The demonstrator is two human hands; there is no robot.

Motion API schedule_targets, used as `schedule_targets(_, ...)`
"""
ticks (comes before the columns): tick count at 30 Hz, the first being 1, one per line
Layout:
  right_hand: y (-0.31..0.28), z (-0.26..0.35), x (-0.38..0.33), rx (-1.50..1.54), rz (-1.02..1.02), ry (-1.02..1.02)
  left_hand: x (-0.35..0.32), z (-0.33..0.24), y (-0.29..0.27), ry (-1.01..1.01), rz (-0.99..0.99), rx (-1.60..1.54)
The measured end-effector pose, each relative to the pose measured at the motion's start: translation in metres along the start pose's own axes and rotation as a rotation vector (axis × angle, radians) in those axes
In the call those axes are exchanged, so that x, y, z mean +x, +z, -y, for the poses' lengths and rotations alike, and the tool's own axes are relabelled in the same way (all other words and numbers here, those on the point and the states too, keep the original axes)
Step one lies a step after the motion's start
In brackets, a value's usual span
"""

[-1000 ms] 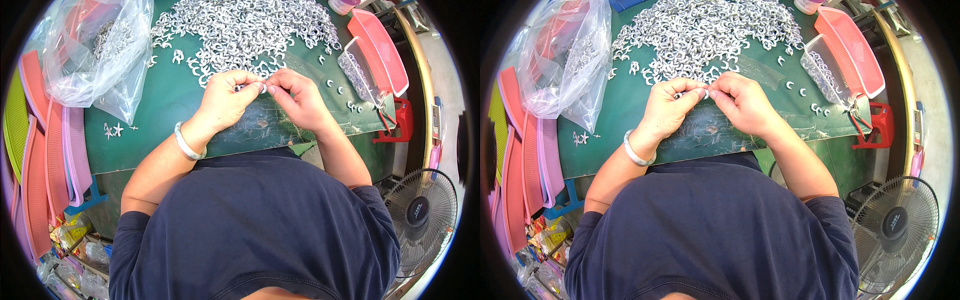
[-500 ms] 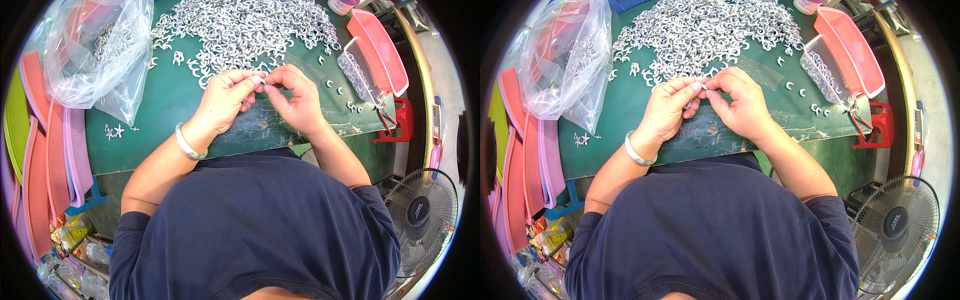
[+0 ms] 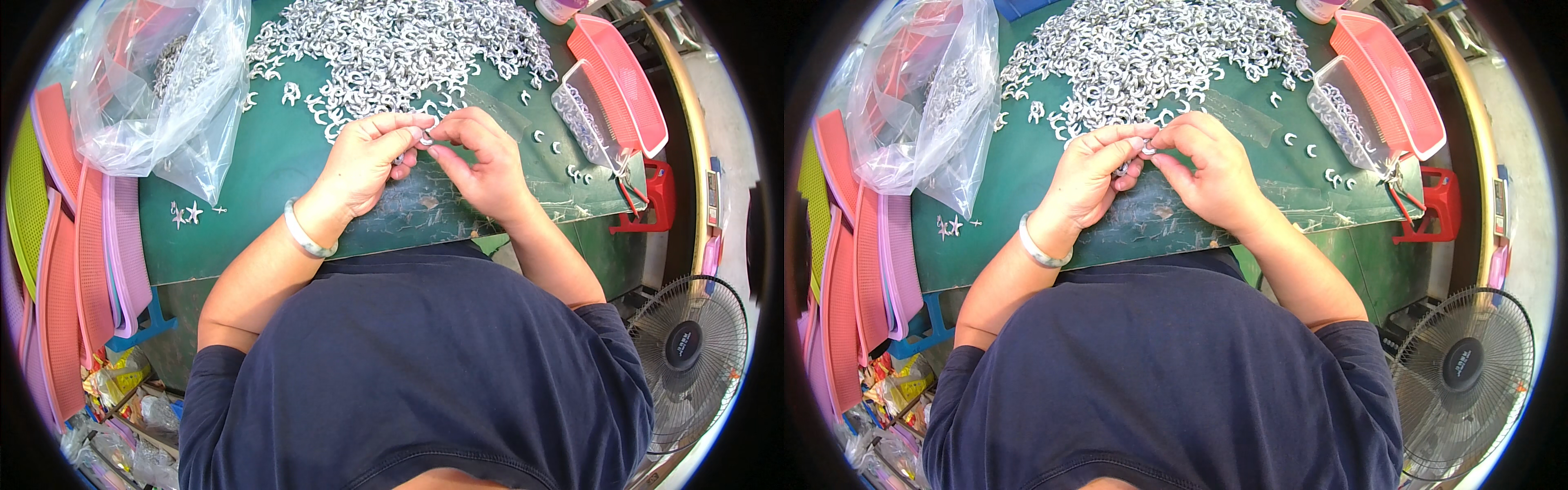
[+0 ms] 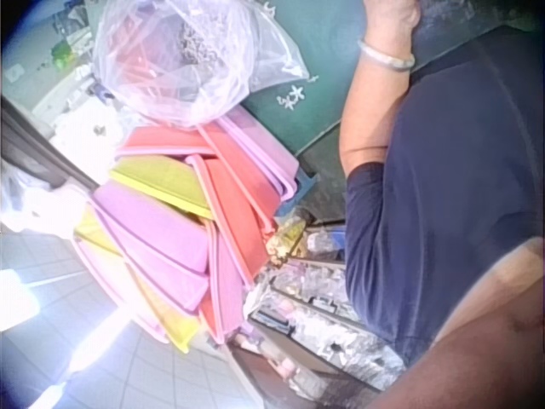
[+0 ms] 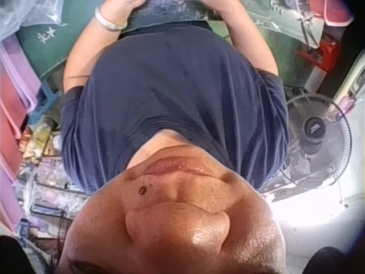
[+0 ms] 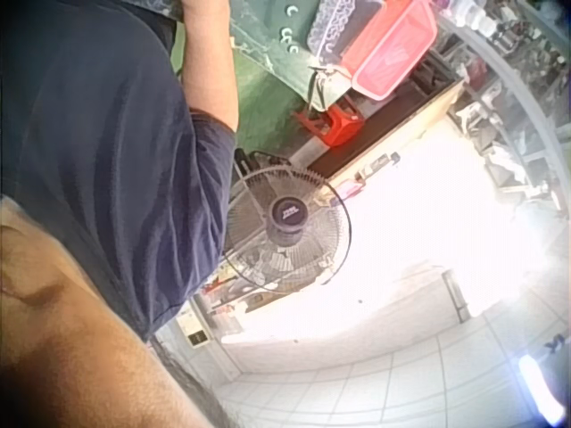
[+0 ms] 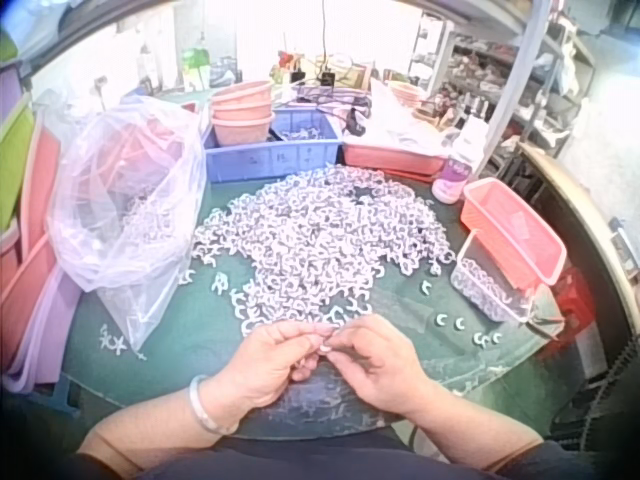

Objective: The person joins small metal U-shaped links together by hand on a green workstation, adding them one by one to a growing chain.

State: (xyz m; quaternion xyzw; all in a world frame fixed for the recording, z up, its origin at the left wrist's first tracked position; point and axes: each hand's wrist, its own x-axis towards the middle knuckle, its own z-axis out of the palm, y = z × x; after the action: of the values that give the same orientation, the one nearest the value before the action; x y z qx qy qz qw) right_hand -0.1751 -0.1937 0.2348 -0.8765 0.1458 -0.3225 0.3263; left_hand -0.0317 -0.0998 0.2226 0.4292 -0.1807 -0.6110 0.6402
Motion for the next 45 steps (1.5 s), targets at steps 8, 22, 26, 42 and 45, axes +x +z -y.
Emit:
schedule_targets(8,-0.014,-0.022,0.004,-0.28,0.001,0.101,0.001,-0.003,0.001,-0.038,-0.032,0.027)
schedule_targets(22,-0.016,-0.041,0.016,-0.479,0.133,-0.039,0.001,-0.006,-0.003,-0.121,-0.038,-0.056)
schedule_targets(26,-0.016,-0.044,0.015,-0.446,0.125,-0.05,0.003,-0.005,-0.004,-0.146,-0.036,-0.027)
schedule_targets(42,-0.011,-0.01,0.014,-0.039,0.11,-0.012,0.003,0.0,0.0,-0.137,-0.016,0.082)
schedule_targets(45,-0.016,-0.016,0.013,-0.085,0.086,0.08,0.003,0.001,-0.003,-0.133,-0.004,0.062)
